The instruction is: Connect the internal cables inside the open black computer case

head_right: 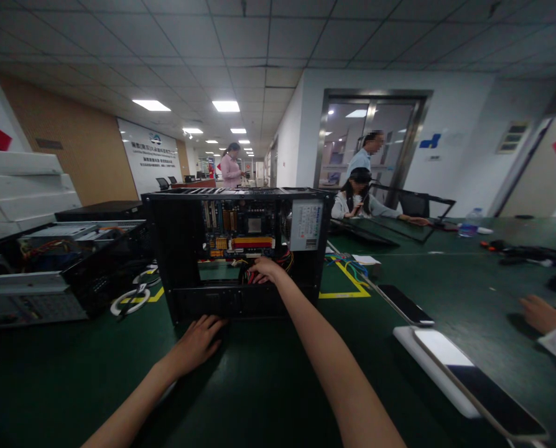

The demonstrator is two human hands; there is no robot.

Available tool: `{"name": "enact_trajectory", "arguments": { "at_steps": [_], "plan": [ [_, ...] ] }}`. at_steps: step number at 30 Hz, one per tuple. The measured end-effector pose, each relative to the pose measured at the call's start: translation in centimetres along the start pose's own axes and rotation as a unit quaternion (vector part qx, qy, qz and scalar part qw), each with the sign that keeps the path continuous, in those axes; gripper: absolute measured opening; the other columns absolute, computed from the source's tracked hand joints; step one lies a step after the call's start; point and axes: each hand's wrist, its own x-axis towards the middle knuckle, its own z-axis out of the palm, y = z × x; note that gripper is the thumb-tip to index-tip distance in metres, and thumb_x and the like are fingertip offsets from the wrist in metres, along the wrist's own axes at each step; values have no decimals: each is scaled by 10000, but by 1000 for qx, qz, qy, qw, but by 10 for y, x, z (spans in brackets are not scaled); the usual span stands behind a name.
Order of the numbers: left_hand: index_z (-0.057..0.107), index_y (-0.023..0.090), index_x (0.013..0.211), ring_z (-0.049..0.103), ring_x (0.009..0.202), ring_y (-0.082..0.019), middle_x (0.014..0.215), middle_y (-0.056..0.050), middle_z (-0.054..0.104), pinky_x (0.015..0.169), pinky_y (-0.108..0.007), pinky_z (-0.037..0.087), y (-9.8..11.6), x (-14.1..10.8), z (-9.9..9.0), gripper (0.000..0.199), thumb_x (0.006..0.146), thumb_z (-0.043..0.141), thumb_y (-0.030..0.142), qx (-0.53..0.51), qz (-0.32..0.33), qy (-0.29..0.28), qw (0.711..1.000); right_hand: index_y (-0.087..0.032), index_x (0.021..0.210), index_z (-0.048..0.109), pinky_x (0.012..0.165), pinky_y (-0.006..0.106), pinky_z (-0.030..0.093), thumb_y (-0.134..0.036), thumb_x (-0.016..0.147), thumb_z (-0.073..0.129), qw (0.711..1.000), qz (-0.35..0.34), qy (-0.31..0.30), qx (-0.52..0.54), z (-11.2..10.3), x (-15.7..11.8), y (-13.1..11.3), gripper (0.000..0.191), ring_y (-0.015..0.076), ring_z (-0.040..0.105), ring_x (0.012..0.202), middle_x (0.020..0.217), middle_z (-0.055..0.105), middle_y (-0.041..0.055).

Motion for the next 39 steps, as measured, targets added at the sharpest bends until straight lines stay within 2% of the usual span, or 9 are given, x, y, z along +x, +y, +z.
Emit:
{"name": "enact_trajectory", "arguments": {
  "at_steps": [3, 7, 12, 20, 27, 39],
  "plan": [
    [332, 275, 1178, 354, 1066, -215, 1162, -37, 401, 876, -391, 300, 1, -1, -2, 428, 754, 377, 245, -2, -1, -4, 1000, -159, 849, 457, 541, 236, 460, -112, 713, 518, 992, 12, 8, 121, -3, -1, -3, 156, 76, 532, 475, 559, 536, -33],
    [334, 274, 1175, 354, 1066, -220, 1157, -41, 401, 870, -396, 308, 1, -1, -1, 420, 758, 382, 255, -3, 6, 2, 1000, -156, 795, 443, 610, 289, 477, -93, 754, 476, 959, 52, 10, 279, -7, 4, -4, 82, 97, 553, 567, 612, 533, -14],
    [332, 278, 1170, 358, 1060, -214, 1153, -37, 403, 871, -391, 309, -1, 0, 2, 413, 761, 382, 257, -4, 6, 6, 1000, -120, 738, 436, 677, 327, 473, -79, 783, 424, 916, 130, 1, 381, -9, 19, 1, 62, 131, 563, 730, 684, 517, 35],
    [346, 269, 1159, 353, 1066, -219, 1154, -44, 403, 873, -382, 301, -2, 0, 5, 408, 754, 386, 250, 2, 7, 12, 1000, -113, 747, 426, 689, 368, 475, -87, 797, 391, 885, 190, 14, 425, -11, 32, 4, 66, 171, 538, 871, 771, 515, 73],
    [346, 266, 1157, 375, 1037, -216, 1124, -45, 419, 850, -378, 325, -3, 2, 7, 403, 756, 389, 253, 9, 16, 21, 1000, -128, 700, 408, 651, 340, 488, -70, 800, 351, 895, 182, 19, 407, -10, 27, 0, 129, 145, 542, 830, 768, 500, 50],
    [337, 275, 1173, 359, 1058, -217, 1153, -41, 405, 866, -383, 306, 0, -1, 0, 419, 757, 379, 249, 0, 3, -2, 1000, -150, 671, 402, 650, 326, 477, -67, 791, 349, 900, 150, 46, 406, -4, 23, 0, 155, 120, 529, 745, 720, 504, 33]
  ]
}}
